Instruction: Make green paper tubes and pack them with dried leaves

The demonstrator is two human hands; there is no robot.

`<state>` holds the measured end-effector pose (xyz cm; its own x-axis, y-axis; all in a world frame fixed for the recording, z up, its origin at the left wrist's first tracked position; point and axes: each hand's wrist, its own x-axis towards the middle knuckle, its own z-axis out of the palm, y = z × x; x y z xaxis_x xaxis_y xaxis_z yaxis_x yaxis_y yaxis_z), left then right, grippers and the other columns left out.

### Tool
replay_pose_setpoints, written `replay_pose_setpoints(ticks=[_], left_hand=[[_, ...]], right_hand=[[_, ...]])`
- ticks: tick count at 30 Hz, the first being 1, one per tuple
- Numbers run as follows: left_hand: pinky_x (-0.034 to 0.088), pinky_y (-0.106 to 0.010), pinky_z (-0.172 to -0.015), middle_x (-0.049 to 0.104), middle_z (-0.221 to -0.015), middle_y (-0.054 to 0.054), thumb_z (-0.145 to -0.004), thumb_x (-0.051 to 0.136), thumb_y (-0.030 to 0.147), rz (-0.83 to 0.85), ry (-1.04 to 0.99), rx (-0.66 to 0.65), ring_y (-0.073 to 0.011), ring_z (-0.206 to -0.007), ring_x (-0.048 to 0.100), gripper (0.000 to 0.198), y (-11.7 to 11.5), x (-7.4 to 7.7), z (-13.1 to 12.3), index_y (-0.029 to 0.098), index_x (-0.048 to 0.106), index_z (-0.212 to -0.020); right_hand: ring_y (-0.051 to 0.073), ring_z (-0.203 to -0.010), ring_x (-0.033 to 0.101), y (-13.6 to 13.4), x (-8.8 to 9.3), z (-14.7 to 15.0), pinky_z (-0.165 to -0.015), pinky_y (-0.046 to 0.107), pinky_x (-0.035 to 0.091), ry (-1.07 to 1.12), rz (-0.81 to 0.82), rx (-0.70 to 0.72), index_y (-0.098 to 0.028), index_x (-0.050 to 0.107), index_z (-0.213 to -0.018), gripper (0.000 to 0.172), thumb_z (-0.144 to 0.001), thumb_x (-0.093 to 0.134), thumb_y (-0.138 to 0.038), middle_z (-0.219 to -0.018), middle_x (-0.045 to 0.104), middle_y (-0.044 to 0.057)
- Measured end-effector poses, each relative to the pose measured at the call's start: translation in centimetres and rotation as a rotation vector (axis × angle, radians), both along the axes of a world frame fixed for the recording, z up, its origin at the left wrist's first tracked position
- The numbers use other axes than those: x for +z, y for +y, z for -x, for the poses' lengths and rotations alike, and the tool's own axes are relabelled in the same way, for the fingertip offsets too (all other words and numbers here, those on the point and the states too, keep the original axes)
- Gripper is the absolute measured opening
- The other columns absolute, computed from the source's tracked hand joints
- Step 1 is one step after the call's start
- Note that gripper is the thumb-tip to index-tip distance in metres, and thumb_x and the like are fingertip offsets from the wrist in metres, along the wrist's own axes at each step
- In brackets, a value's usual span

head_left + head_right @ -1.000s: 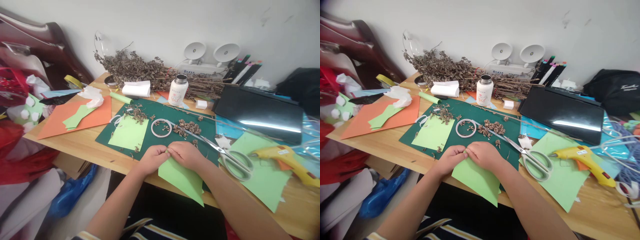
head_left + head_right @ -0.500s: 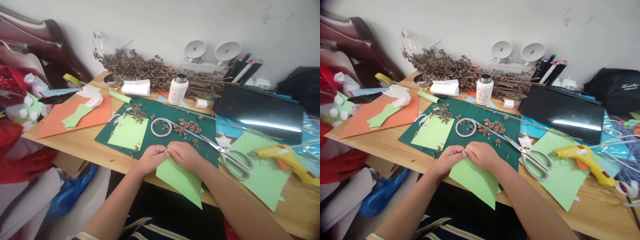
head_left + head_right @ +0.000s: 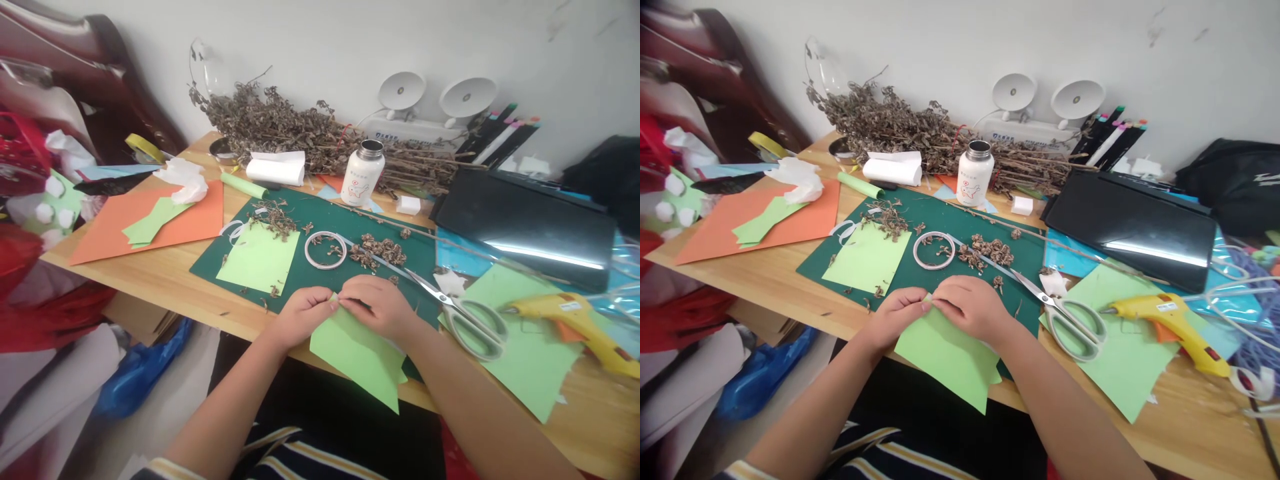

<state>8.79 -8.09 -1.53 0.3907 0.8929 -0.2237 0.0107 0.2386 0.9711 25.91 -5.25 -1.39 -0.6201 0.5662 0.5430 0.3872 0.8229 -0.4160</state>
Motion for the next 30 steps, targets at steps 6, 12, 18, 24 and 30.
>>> replay_pose_setpoints(ticks=[6,12,18,24,30], left_hand=[[0.023,-0.02,-0.044,0.03,-0.051,0.006,-0.072,0.05,0.037,-0.044,0.073,0.017,-0.0062,-0.047,0.029,0.031,0.0,0.1,-0.2,0.017,0.037,-0.052],[0.023,-0.02,-0.043,0.029,-0.051,0.006,-0.073,0.049,0.036,-0.054,0.09,0.006,-0.0061,-0.047,0.029,0.031,0.0,0.0,-0.1,0.017,0.035,-0.052],[0.025,-0.02,-0.044,0.032,-0.051,0.005,-0.073,0.048,0.036,-0.079,0.093,-0.005,-0.0072,-0.048,0.031,0.03,0.1,0.0,0.0,0.017,0.038,-0.053],[0.03,-0.021,-0.05,0.035,-0.058,0.003,-0.078,0.043,0.033,-0.178,0.197,-0.089,-0.009,-0.056,0.034,0.027,0.3,-0.1,-0.1,0.015,0.046,-0.059],[0.032,-0.021,-0.054,0.038,-0.061,0.002,-0.079,0.041,0.033,-0.181,0.159,-0.099,-0.0101,-0.059,0.037,0.026,0.5,-0.3,-0.2,0.015,0.049,-0.064]], right_hand=[[0.015,-0.068,0.061,0.2,0.1,0.0,-0.06,0.027,0.048,-0.047,-0.084,-0.002,-0.017,0.061,-0.082,0.014,-0.083,0.047,-0.02,-0.075,0.068,0.004],[0.014,-0.065,0.061,-0.1,0.2,0.1,-0.058,0.026,0.048,-0.049,-0.14,-0.016,-0.017,0.061,-0.077,0.021,-0.086,0.043,-0.021,-0.071,0.069,0.003],[0.013,-0.066,0.063,-0.3,0.4,0.3,-0.058,0.025,0.047,-0.039,-0.168,-0.033,-0.017,0.062,-0.079,0.025,-0.087,0.039,-0.021,-0.071,0.069,0.002],[0.013,-0.066,0.062,-0.1,0.0,-0.3,-0.059,0.024,0.046,-0.062,-0.18,-0.036,-0.017,0.061,-0.076,0.019,-0.085,0.045,-0.02,-0.071,0.069,0.003],[0.013,-0.064,0.061,0.3,-0.6,-0.3,-0.056,0.024,0.043,-0.042,-0.272,-0.034,-0.018,0.06,-0.077,0.017,-0.084,0.045,-0.016,-0.072,0.069,0.003]])
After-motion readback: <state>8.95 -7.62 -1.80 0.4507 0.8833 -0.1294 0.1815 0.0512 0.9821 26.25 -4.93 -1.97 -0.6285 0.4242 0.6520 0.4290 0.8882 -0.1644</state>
